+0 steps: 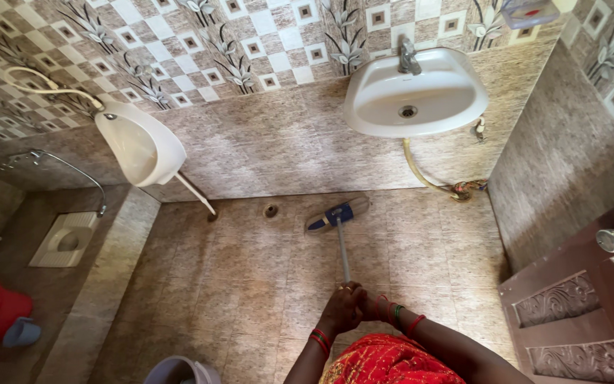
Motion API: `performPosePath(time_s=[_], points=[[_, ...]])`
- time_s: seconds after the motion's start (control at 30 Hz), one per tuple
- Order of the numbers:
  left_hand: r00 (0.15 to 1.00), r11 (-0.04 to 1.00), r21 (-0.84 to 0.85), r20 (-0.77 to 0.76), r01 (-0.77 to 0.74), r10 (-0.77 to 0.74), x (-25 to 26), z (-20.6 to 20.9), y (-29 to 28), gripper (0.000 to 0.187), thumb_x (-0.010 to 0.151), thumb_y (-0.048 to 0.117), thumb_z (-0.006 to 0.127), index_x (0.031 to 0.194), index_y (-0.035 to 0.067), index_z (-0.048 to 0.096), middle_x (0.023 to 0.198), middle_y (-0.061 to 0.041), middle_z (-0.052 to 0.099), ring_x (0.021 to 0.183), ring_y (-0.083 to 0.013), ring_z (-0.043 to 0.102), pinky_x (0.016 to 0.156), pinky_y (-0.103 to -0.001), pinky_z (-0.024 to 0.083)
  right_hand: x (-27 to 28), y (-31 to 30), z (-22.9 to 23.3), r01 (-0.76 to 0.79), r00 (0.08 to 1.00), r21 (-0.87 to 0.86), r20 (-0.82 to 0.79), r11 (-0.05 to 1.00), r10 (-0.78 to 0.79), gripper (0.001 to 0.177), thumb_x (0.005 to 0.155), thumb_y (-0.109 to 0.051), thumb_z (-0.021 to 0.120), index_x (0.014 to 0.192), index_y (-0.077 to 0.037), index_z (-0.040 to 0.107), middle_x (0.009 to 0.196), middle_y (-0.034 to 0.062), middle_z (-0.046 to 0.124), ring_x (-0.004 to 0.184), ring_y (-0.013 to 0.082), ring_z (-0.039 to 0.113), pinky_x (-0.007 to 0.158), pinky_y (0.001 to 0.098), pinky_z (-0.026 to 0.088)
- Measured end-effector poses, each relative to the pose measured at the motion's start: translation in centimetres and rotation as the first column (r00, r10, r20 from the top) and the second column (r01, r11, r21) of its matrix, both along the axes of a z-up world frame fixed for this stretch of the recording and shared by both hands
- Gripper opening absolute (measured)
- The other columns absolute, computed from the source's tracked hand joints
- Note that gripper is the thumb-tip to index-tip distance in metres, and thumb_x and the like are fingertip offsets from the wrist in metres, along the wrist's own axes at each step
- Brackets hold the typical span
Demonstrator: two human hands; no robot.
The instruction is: The person mops the tiled floor of a bathroom using a flat mop. They move the mop back and forth across the floor, covering the area near the sink, urinal, and shower. The person is barefoot and wears a red sari.
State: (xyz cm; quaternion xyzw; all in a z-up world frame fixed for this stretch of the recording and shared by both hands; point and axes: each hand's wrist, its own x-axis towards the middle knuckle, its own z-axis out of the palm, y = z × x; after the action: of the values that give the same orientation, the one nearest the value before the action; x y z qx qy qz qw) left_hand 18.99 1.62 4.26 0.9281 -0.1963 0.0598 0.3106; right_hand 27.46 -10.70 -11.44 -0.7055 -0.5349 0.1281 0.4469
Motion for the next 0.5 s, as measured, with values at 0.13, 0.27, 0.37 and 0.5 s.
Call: performPosePath(time_s=[0.13, 0.27, 0.37, 0.5], points=[[1.0, 1.0, -0.023, 0.012, 0.014, -0.014, -0.3, 4.6, -1.5, 0.035, 0.075, 0.006, 0.057, 0.11, 0.006, 0.059, 0.115, -0.019, 0.061, 0.108, -0.0409, 0.058, 0.096, -0.051, 0.05, -0.7, -2.5, 3.6, -0.026, 0.998, 0.033, 0.053, 0.999, 0.025, 0.037, 0.082, -0.019, 0.079, 0.112, -0.005, 0.061, 0.11, 0.02, 0.059, 0.103, 0.0331, 0.056, 0.086, 0.0449, 0.051], [0.998, 1.0, -0.012, -0.059, 0.021, -0.021, -1.1, 10.7, -3.5, 0.03, 0.075, 0.008, 0.06, 0.105, 0.01, 0.061, 0.106, -0.013, 0.065, 0.098, -0.0367, 0.063, 0.087, -0.049, 0.053, -2.2, -5.1, 8.5, -0.026, 0.992, 0.147, 0.129, 0.989, 0.007, 0.041, 0.083, -0.02, 0.079, 0.116, -0.004, 0.061, 0.114, 0.022, 0.058, 0.107, 0.0352, 0.057, 0.088, 0.0452, 0.05], [0.998, 0.998, 0.003, -0.027, 0.057, -0.057, -1.5, 14.1, -4.3, 0.025, 0.076, 0.012, 0.065, 0.101, 0.011, 0.062, 0.101, -0.01, 0.066, 0.093, -0.0349, 0.066, 0.078, -0.048, 0.056, -3.2, -6.2, 9.1, -0.047, 0.973, 0.238, 0.23, 0.97, -0.01, 0.044, 0.082, -0.018, 0.081, 0.12, -0.004, 0.061, 0.116, 0.0211, 0.058, 0.11, 0.0353, 0.057, 0.089, 0.0445, 0.05], [0.999, 0.999, 0.016, 0.027, 0.047, -0.048, -1.6, 14.6, -5.2, 0.017, 0.074, 0.018, 0.069, 0.091, 0.013, 0.066, 0.096, -0.007, 0.068, 0.092, -0.0316, 0.068, 0.075, -0.046, 0.056, -4.8, -7.0, 6.6, -0.037, 0.996, 0.277, -0.07, 0.96, 0.058, 0.043, 0.083, -0.015, 0.082, 0.12, -0.006, 0.061, 0.118, 0.0161, 0.059, 0.112, 0.0313, 0.058, 0.092, 0.0419, 0.053]])
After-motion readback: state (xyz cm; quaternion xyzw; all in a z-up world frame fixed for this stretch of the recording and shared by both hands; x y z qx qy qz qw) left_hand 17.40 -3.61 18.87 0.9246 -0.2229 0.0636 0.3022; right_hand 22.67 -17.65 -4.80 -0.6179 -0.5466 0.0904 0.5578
